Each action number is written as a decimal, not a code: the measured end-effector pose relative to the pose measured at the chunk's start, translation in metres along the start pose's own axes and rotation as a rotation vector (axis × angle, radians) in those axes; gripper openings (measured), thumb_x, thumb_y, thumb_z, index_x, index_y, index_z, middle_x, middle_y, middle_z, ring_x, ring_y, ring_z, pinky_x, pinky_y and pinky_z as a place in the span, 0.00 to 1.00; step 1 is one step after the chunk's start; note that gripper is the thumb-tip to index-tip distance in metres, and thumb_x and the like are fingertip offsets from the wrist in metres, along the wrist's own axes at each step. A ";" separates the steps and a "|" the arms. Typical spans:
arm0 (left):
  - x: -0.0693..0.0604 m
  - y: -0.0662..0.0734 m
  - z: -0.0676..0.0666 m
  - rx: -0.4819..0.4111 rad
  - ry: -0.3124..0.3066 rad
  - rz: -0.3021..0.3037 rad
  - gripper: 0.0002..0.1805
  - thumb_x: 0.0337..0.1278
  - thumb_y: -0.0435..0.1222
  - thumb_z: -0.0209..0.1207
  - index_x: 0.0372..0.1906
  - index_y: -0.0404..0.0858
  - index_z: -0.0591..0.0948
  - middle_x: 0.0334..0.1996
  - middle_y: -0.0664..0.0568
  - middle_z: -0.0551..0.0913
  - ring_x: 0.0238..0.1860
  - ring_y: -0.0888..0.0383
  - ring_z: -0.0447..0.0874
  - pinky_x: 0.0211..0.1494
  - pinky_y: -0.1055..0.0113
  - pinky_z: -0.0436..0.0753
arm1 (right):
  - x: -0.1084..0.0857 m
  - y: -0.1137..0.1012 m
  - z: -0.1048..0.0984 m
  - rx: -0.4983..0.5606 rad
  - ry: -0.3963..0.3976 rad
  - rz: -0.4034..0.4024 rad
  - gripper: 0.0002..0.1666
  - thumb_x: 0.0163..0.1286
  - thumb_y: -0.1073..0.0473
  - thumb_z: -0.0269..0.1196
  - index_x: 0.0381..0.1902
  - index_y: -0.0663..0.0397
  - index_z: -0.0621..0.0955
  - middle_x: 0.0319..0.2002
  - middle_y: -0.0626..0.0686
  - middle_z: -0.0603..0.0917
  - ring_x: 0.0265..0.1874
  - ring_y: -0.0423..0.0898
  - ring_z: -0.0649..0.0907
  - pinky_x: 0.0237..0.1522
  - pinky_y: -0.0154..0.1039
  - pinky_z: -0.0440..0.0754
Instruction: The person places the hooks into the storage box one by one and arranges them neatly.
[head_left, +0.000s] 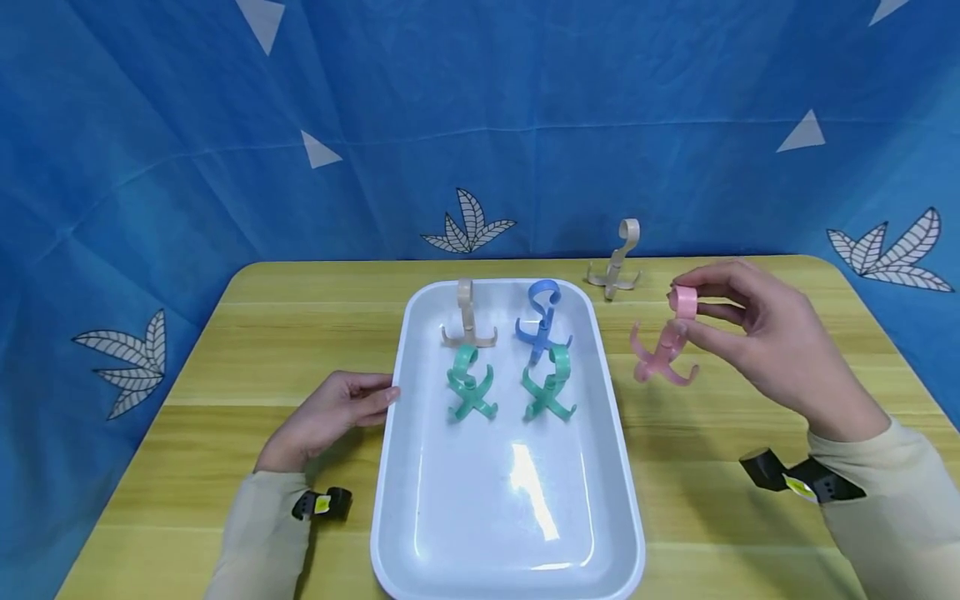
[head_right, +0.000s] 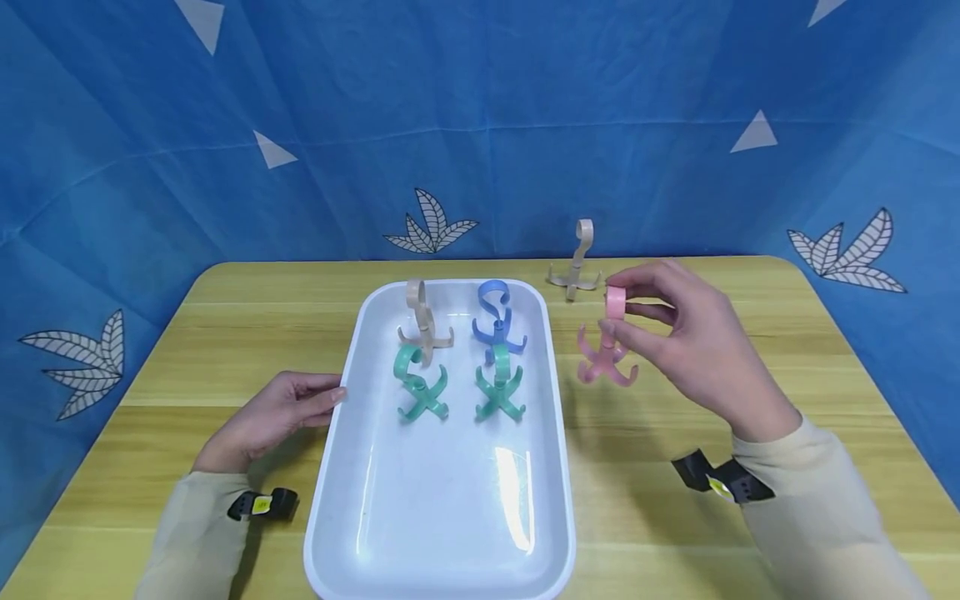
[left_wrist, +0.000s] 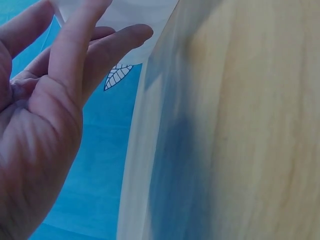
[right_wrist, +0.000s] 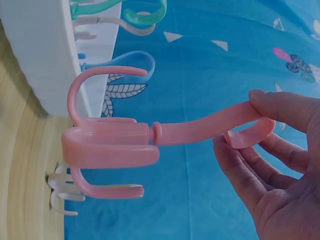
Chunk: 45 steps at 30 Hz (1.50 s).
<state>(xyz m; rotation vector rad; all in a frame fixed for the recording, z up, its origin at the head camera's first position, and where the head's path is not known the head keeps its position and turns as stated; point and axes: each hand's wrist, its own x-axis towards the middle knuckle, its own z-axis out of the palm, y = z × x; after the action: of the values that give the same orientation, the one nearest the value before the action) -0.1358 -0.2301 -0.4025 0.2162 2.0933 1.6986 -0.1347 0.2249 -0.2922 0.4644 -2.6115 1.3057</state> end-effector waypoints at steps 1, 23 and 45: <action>0.000 0.000 0.000 0.001 -0.005 0.003 0.27 0.70 0.38 0.59 0.63 0.22 0.72 0.57 0.32 0.77 0.54 0.46 0.81 0.52 0.58 0.83 | -0.002 -0.001 0.000 0.000 -0.001 -0.008 0.24 0.61 0.73 0.69 0.55 0.60 0.79 0.50 0.52 0.79 0.48 0.36 0.80 0.50 0.21 0.76; 0.000 -0.001 -0.004 0.000 -0.023 -0.009 0.27 0.68 0.38 0.60 0.63 0.23 0.73 0.56 0.33 0.78 0.54 0.45 0.81 0.52 0.57 0.83 | -0.019 -0.038 -0.008 -0.117 -0.069 -0.281 0.36 0.47 0.80 0.74 0.53 0.51 0.81 0.49 0.45 0.80 0.48 0.40 0.79 0.48 0.24 0.79; 0.004 -0.001 -0.005 0.036 -0.043 0.006 0.26 0.69 0.40 0.60 0.62 0.25 0.75 0.55 0.36 0.80 0.54 0.46 0.82 0.52 0.58 0.83 | -0.026 -0.053 0.005 -0.141 -0.162 -0.383 0.35 0.46 0.74 0.78 0.51 0.46 0.82 0.48 0.41 0.81 0.47 0.37 0.81 0.50 0.27 0.80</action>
<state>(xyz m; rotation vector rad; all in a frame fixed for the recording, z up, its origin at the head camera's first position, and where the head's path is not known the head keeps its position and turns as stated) -0.1410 -0.2334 -0.4032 0.2682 2.0958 1.6462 -0.0919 0.1960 -0.2627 1.0224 -2.5422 0.9893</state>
